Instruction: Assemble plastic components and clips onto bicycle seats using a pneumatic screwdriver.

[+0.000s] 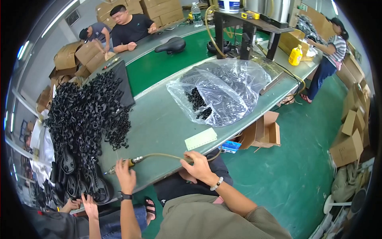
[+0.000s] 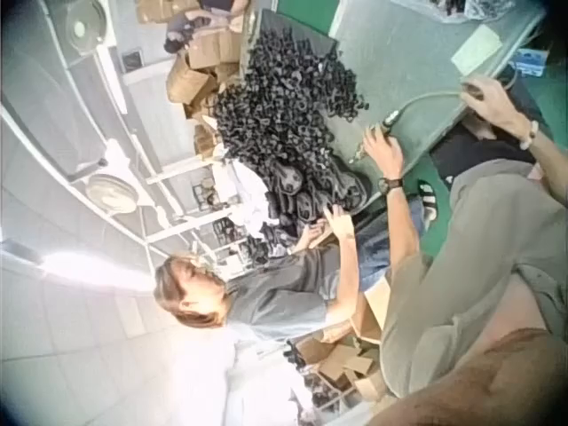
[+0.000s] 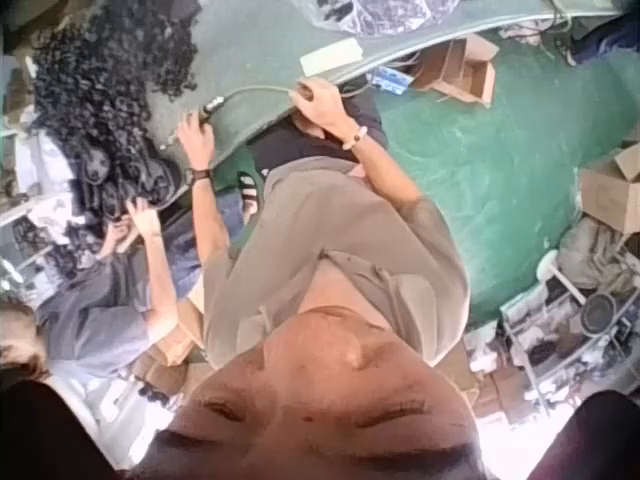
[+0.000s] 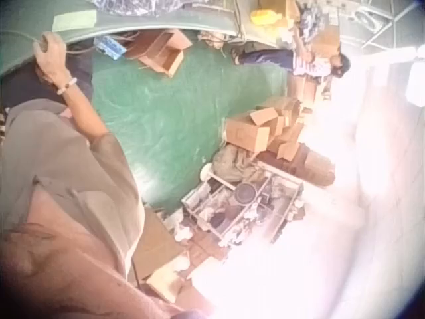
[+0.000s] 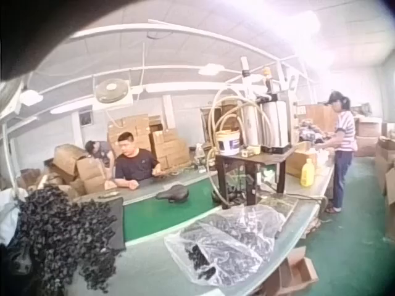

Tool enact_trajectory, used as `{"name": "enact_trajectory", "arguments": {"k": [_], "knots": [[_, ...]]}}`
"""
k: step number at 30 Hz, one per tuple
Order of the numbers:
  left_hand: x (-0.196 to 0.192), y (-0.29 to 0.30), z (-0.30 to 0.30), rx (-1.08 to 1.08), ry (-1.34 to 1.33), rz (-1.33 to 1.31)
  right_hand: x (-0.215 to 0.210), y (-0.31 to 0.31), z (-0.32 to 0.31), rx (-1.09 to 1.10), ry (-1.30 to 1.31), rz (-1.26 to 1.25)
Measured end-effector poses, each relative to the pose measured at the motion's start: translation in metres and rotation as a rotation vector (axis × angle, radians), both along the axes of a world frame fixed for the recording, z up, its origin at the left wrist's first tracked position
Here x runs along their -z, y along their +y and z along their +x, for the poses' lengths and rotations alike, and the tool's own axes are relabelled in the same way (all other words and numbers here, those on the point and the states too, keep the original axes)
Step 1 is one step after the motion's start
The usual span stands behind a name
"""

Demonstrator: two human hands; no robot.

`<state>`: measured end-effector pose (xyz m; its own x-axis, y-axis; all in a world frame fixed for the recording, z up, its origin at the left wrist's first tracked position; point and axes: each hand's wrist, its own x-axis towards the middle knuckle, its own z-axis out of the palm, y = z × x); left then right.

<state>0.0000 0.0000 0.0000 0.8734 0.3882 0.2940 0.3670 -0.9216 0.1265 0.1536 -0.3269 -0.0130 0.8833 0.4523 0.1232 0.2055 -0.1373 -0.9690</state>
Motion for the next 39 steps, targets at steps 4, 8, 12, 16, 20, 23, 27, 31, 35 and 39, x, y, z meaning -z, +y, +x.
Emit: {"name": "enact_trajectory", "arguments": {"k": [4,8,12,16,20,23,27,31,35,39], "knots": [[0.016,-0.104,0.026,0.091,-0.095,-0.053,0.022,-0.04,0.011,0.103,-0.366,-0.142],[0.002,-0.123,0.08,0.334,-0.089,-0.036,0.022,-0.049,0.026,0.296,-0.515,-0.163],[0.018,-0.131,0.108,0.54,-0.052,-0.089,0.015,-0.064,0.051,0.322,-0.456,-0.248],[0.022,-0.118,0.103,0.542,-0.003,-0.156,0.025,-0.047,0.087,0.326,-0.423,-0.222],[0.021,-0.116,0.114,0.577,0.071,-0.225,0.044,-0.037,0.109,0.337,-0.466,-0.273],[0.021,-0.106,0.115,0.58,0.15,-0.284,0.036,-0.032,0.108,0.304,-0.487,-0.329],[0.021,-0.1,0.117,0.561,0.215,-0.337,0.034,-0.035,0.111,0.218,-0.401,-0.336],[0.032,-0.099,0.114,0.573,0.234,-0.324,0.021,-0.041,0.121,0.178,-0.285,-0.435],[0.039,-0.099,0.11,0.553,0.27,-0.363,-0.024,-0.061,0.167,0.184,-0.229,-0.458],[0.032,-0.097,0.108,0.53,0.309,-0.437,-0.102,-0.121,0.297,0.44,-0.51,-0.92]]}}
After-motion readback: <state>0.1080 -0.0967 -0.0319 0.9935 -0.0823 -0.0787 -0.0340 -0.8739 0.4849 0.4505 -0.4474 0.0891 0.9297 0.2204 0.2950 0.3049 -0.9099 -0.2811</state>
